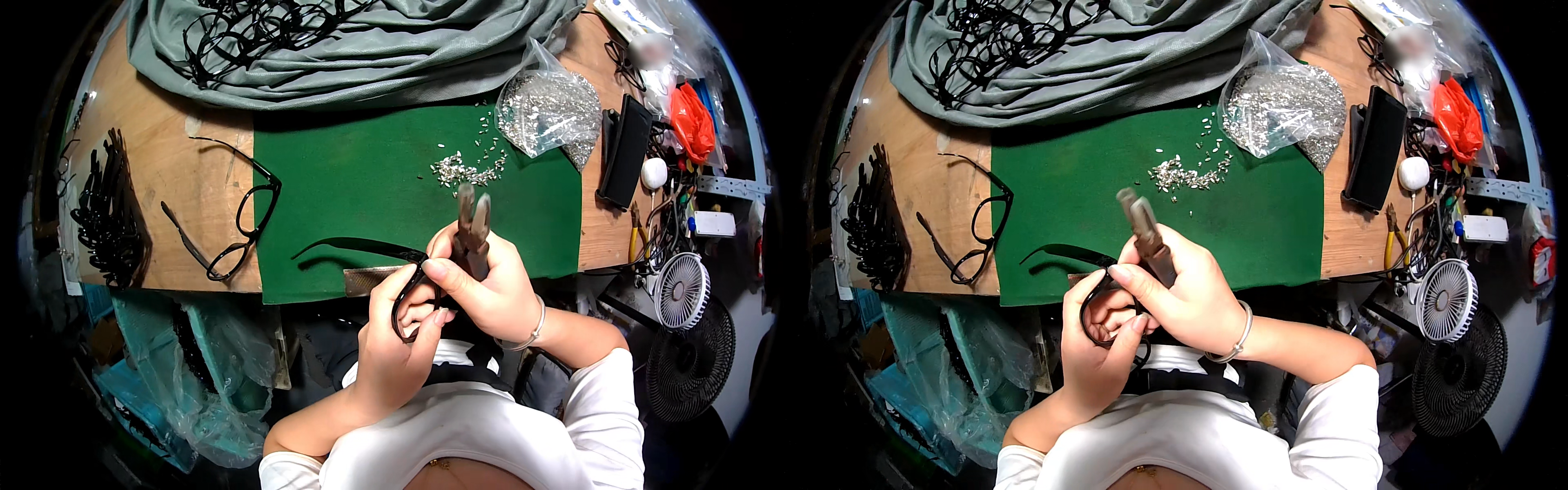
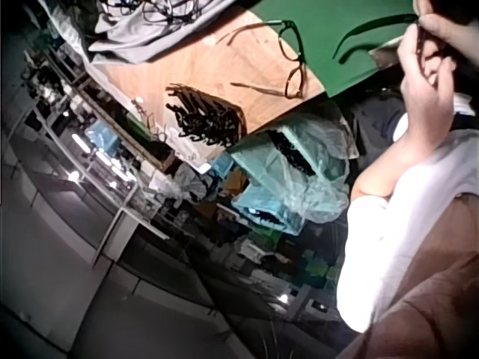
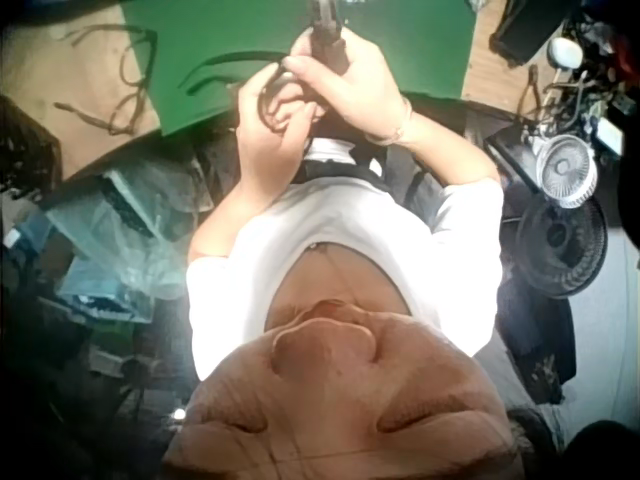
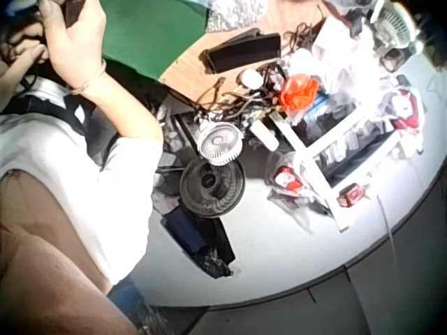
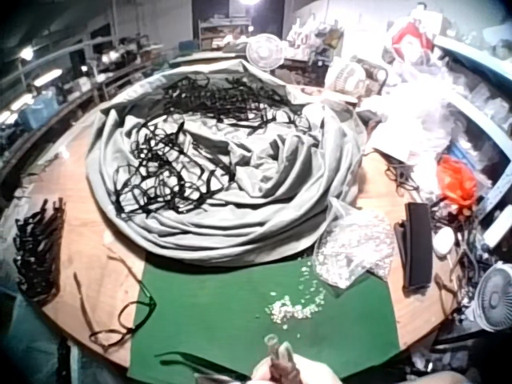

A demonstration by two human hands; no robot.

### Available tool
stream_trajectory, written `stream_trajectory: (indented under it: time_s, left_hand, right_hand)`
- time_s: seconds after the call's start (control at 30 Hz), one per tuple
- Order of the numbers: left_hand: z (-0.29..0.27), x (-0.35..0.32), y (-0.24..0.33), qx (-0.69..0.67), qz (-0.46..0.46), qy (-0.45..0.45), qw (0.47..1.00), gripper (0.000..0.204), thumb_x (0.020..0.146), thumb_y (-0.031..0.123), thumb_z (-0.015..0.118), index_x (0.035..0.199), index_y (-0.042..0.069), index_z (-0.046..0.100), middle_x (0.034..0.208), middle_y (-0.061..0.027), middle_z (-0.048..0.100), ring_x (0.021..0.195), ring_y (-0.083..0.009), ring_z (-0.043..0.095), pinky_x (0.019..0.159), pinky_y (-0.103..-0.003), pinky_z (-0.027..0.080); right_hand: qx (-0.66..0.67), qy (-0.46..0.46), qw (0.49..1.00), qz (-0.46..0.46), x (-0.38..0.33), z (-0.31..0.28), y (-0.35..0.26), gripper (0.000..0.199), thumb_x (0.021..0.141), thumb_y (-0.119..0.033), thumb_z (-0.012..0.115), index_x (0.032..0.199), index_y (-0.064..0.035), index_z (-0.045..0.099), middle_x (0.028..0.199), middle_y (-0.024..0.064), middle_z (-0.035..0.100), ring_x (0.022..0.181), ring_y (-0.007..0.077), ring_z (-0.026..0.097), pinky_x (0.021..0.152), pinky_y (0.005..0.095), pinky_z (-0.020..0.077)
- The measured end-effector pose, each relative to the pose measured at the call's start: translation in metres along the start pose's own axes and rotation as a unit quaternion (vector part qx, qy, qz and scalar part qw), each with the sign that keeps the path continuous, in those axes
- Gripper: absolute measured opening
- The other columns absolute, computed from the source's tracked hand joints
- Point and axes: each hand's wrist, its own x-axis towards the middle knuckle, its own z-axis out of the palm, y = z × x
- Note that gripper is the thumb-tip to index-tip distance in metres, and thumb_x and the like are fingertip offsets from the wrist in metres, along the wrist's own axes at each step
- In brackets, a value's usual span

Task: The person uses pliers to attach small metal components to the arms of black eyeglass frames. They repeatedly pick up frames, apply the pliers to the hinge area, and place the finished frames aside on the table.

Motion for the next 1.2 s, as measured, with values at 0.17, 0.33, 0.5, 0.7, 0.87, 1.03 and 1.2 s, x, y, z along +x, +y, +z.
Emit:
stream_trajectory:
  time_s: [0.17, 0.33, 0.5, 0.7, 0.87, 1.03, 1.2]
  left_hand:
    - [-0.007, 0.003, 0.014, -0.075, -0.085, -0.043, 0.993, 0.050, 0.077, -0.012, 0.047, 0.120, 0.001, 0.024, 0.100, -0.0196, 0.052, 0.083, -0.0182, 0.058, 0.072, -0.028, 0.050]
    - [-0.020, 0.002, 0.038, -0.186, -0.162, -0.091, 0.965, 0.051, 0.076, -0.012, 0.048, 0.120, 0.002, 0.025, 0.099, -0.0196, 0.054, 0.074, -0.0204, 0.060, 0.069, -0.028, 0.049]
    - [-0.029, -0.002, 0.045, -0.213, -0.159, -0.148, 0.953, 0.051, 0.080, -0.008, 0.046, 0.124, 0.003, 0.021, 0.103, -0.0168, 0.052, 0.080, -0.0151, 0.058, 0.072, -0.027, 0.047]
    - [-0.041, -0.007, 0.049, -0.207, -0.207, -0.156, 0.944, 0.046, 0.081, -0.009, 0.046, 0.122, 0.001, 0.028, 0.104, -0.0159, 0.053, 0.078, -0.0153, 0.059, 0.068, -0.023, 0.046]
    - [-0.040, -0.006, 0.049, -0.195, -0.216, -0.158, 0.944, 0.044, 0.080, -0.010, 0.046, 0.120, 0.000, 0.032, 0.104, -0.0151, 0.053, 0.078, -0.0161, 0.059, 0.064, -0.022, 0.045]
    - [-0.038, -0.007, 0.050, -0.188, -0.230, -0.146, 0.944, 0.043, 0.080, -0.011, 0.045, 0.119, 0.000, 0.033, 0.102, -0.0143, 0.053, 0.077, -0.0161, 0.059, 0.067, -0.024, 0.046]
    - [-0.036, -0.007, 0.049, -0.174, -0.230, -0.142, 0.947, 0.041, 0.080, -0.011, 0.044, 0.118, 0.000, 0.034, 0.102, -0.0133, 0.053, 0.076, -0.0160, 0.058, 0.069, -0.024, 0.046]
  right_hand:
    - [0.101, -0.063, 0.972, 0.200, 0.009, -0.010, -0.016, 0.017, 0.081, -0.019, 0.058, 0.080, -0.0040, 0.050, 0.063, -0.0012, 0.050, 0.054, 0.0036, 0.045, 0.049, 0.0178, 0.0360]
    - [0.133, -0.108, 0.954, 0.247, 0.005, -0.011, -0.029, 0.020, 0.081, -0.024, 0.059, 0.080, -0.0066, 0.049, 0.062, -0.0023, 0.049, 0.050, 0.0029, 0.043, 0.044, 0.0165, 0.0310]
    - [0.100, -0.133, 0.958, 0.231, 0.004, -0.017, -0.025, 0.021, 0.081, -0.026, 0.058, 0.082, -0.0075, 0.050, 0.063, -0.0037, 0.050, 0.048, 0.0007, 0.040, 0.040, 0.0160, 0.0267]
    - [-0.173, -0.289, 0.917, 0.215, -0.005, -0.043, -0.051, 0.021, 0.084, -0.023, 0.051, 0.085, -0.0016, 0.051, 0.073, 0.0019, 0.052, 0.067, 0.0104, 0.047, 0.065, 0.0263, 0.0403]
    - [-0.316, -0.374, 0.825, 0.284, 0.006, -0.029, -0.079, 0.031, 0.085, -0.030, 0.047, 0.091, 0.0004, 0.049, 0.067, 0.0100, 0.053, 0.061, 0.0184, 0.051, 0.058, 0.0314, 0.0419]
    - [-0.374, -0.384, 0.822, 0.194, 0.007, -0.032, -0.070, 0.029, 0.085, -0.030, 0.049, 0.091, -0.0011, 0.050, 0.065, 0.0105, 0.054, 0.058, 0.0202, 0.056, 0.053, 0.0318, 0.0430]
    - [-0.426, -0.381, 0.804, 0.167, 0.008, -0.032, -0.072, 0.033, 0.084, -0.032, 0.050, 0.089, 0.0005, 0.050, 0.067, 0.0156, 0.055, 0.060, 0.0292, 0.056, 0.055, 0.0342, 0.0432]
